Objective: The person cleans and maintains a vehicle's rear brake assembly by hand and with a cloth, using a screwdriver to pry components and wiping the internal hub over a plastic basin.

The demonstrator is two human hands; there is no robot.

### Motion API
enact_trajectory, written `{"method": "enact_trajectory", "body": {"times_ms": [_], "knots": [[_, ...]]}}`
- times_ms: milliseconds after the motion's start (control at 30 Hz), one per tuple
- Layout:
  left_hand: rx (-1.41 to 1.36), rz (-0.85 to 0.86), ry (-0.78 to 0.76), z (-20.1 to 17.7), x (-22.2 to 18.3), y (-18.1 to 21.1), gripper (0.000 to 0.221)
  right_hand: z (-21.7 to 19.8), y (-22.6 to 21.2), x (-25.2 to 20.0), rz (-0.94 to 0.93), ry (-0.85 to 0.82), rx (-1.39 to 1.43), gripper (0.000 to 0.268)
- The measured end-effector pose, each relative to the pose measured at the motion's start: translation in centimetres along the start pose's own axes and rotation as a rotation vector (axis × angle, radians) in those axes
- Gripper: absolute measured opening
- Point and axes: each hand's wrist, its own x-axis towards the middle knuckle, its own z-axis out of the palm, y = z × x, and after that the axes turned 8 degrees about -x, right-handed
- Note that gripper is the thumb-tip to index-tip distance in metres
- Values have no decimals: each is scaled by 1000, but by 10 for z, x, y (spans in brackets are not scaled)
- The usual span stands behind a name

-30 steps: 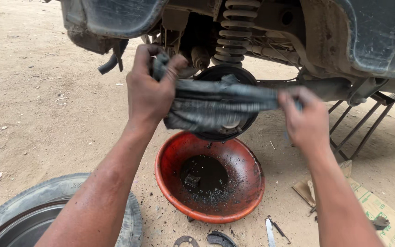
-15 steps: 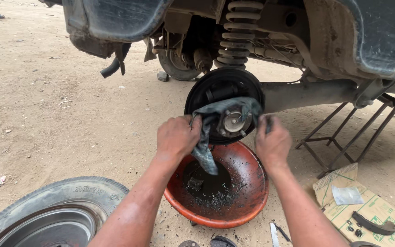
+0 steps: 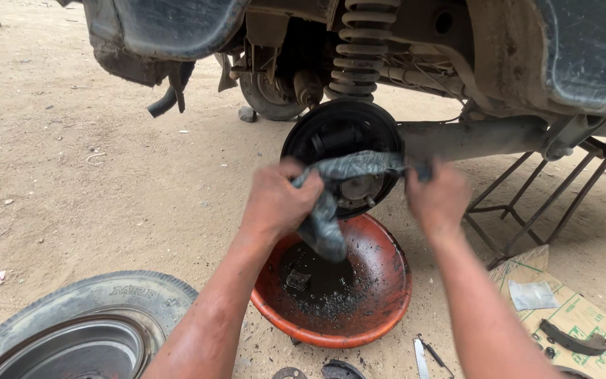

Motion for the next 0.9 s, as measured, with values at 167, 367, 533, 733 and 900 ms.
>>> {"method": "enact_trajectory", "body": {"times_ms": [167,367,533,733,900], "knots": [[53,-243,81,28,-6,-6,44,13,-14,-45,127,-52,111,33],[-216,-233,408,14,42,2,53,-10,-27,18,427,-162,308,52],[9,-279,-43,4,33,-27,40,0,-10,-9,230,-8,66,49],[207,-259,113,47,-9,-97,47,14,-30,-54,353,-213,105,48],[276,-415,93,67,-65,-140,42,-11,-46,6,236,-236,578,47]]}}
